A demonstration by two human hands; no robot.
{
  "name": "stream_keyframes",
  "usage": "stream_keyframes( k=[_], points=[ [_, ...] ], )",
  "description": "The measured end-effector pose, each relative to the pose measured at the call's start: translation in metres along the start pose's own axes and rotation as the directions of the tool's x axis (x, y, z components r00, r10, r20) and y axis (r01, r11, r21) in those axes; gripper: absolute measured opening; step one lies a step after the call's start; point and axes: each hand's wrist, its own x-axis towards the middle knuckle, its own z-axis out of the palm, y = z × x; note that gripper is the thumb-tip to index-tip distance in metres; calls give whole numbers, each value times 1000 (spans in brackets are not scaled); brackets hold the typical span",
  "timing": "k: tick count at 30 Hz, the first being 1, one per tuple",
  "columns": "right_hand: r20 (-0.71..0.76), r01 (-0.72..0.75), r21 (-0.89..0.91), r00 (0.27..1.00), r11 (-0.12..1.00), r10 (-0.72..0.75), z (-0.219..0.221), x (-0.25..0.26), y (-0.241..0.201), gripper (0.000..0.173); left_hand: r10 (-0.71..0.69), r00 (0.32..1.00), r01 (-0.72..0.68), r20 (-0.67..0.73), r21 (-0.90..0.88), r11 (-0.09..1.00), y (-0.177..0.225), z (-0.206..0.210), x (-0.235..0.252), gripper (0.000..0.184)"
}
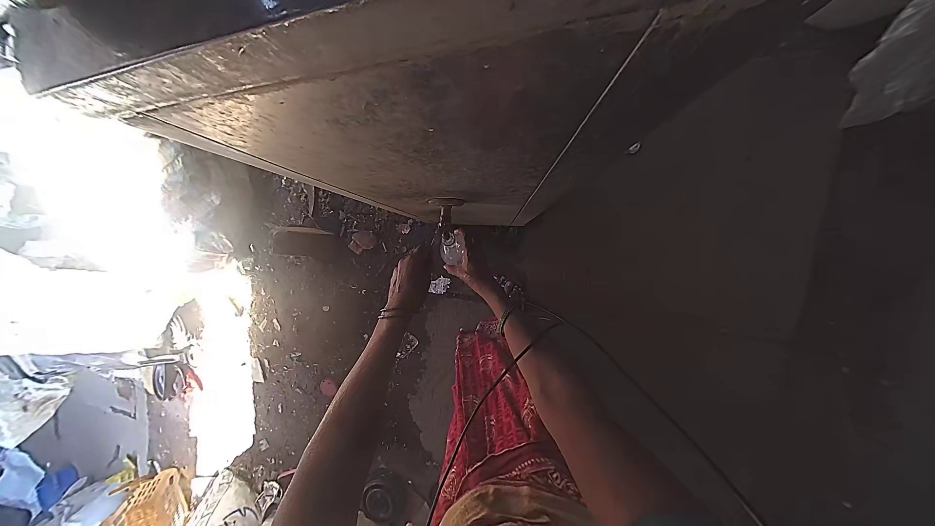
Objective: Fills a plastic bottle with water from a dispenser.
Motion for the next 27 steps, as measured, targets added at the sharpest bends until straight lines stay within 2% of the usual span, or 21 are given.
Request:
stream_keyframes(
  k=[16, 21, 27],
  points=[
    [23, -11, 24, 1000, 1000, 10, -4, 0, -8, 99, 14, 1000, -14, -13, -20, 1000, 0, 1, -3, 31],
    [-9, 45, 5, 999, 999, -45, -4, 0, -10, 96, 24, 1000, -25, -14, -32, 999, -1, 1, -3, 30],
    [6, 42, 3, 999, 999, -42, 0, 6, -5, 97, 18, 1000, -18, -16, -20, 1000, -2, 1, -4, 30]
  ],
)
